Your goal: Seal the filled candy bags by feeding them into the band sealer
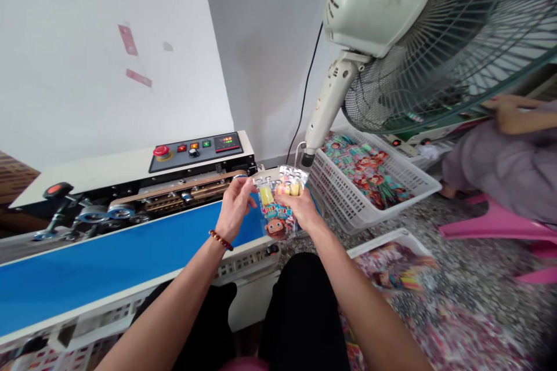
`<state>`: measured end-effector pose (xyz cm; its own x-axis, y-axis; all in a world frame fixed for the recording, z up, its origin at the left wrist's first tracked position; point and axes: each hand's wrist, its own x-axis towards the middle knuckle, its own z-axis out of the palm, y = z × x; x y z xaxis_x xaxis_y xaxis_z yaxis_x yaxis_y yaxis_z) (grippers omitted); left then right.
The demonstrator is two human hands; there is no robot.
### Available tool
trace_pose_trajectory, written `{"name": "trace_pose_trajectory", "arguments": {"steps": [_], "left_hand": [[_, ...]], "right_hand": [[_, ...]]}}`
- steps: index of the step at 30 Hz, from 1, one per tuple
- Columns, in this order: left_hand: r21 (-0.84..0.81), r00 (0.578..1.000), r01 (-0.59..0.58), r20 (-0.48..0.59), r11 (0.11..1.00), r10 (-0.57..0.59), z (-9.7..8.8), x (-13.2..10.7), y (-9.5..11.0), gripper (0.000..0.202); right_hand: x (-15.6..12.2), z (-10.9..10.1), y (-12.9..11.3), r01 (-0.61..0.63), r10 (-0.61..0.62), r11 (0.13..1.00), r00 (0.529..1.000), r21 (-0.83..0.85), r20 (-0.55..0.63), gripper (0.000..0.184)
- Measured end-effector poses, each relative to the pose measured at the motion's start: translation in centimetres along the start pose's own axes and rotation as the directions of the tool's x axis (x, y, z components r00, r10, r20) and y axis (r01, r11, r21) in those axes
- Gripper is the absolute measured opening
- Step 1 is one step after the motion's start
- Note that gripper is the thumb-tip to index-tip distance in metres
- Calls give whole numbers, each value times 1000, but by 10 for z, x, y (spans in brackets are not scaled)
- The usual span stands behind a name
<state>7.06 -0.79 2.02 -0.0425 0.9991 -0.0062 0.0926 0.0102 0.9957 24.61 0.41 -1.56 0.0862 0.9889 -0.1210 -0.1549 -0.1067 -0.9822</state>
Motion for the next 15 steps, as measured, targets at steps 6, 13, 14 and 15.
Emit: {"name": "trace_pose_trajectory", "arguments": {"steps": [6,13,14,15], "left_hand": [[-48,959,275,81,960,-271,5,-3,-17,45],[3,876,482,-13,876,-482,12,34,-16,27],[17,875,485,-23,875,-484,10,36,-17,25],[27,874,485,-31,874,-484,7,38,-18,24]], "right_hand": [[4,5,2,-33,42,992,997,124,-64,32],[9,-10,7,-46,93,974,974,223,-205,38],[8,-13,7,-48,94,974,975,221,-203,38],[7,-15,6,-54,98,975,975,216,-197,38]]}}
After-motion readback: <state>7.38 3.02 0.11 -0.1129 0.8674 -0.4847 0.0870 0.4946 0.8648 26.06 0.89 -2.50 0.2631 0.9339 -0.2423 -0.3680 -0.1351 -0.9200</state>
